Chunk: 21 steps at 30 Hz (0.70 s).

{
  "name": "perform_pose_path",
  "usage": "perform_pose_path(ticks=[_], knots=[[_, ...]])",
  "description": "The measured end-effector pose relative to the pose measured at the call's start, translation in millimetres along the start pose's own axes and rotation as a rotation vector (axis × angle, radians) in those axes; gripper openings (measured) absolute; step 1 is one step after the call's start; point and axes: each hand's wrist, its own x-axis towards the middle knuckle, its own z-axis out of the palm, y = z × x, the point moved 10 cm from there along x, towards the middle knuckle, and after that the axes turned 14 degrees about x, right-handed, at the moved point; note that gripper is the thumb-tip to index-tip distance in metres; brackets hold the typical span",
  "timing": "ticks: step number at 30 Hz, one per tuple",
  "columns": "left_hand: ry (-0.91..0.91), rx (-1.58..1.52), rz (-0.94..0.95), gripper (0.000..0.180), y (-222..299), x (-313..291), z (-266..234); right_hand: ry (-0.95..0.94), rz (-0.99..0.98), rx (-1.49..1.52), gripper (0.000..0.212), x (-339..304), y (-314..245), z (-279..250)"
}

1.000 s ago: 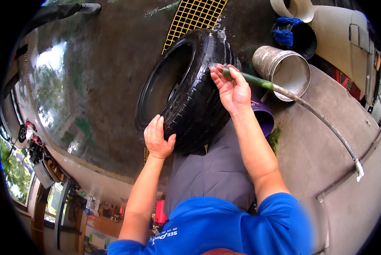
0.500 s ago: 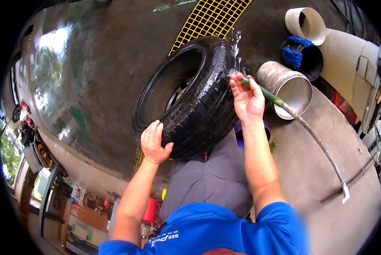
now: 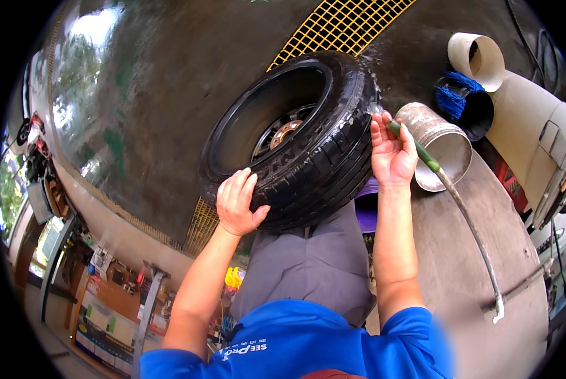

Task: The person uses a hose to spray water on a car tire, rotating it to clean the tread and sidewalls. After rinsing, the person inspects the tire by running their hands over the surface and rolling it on the floor.

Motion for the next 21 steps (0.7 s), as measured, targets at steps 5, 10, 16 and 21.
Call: perform_pose_path(ticks=[5,10,16,21], knots=[[0.001,0.003,-0.016,0.062,-6.0,12.7,-5.9,0.000,-0.003,0.003,0.018,-2.8,2.2,-2.6],[0.000,-0.019,-0.020,0.064,-3.6,23.9,-10.3,-0.017,0.011,0.020,0.020,-3.9,2.2,-3.9],[-0.007,-0.027,-0.035,0.064,6.9,27.3,-9.5,-0.050,0.043,-0.008,0.023,-7.8,5.0,1.8],[0.011,-0.016,-0.078,0.068,15.3,31.7,-10.7,-0.106,0.079,-0.053,0.025,-8.4,4.9,8.6]])
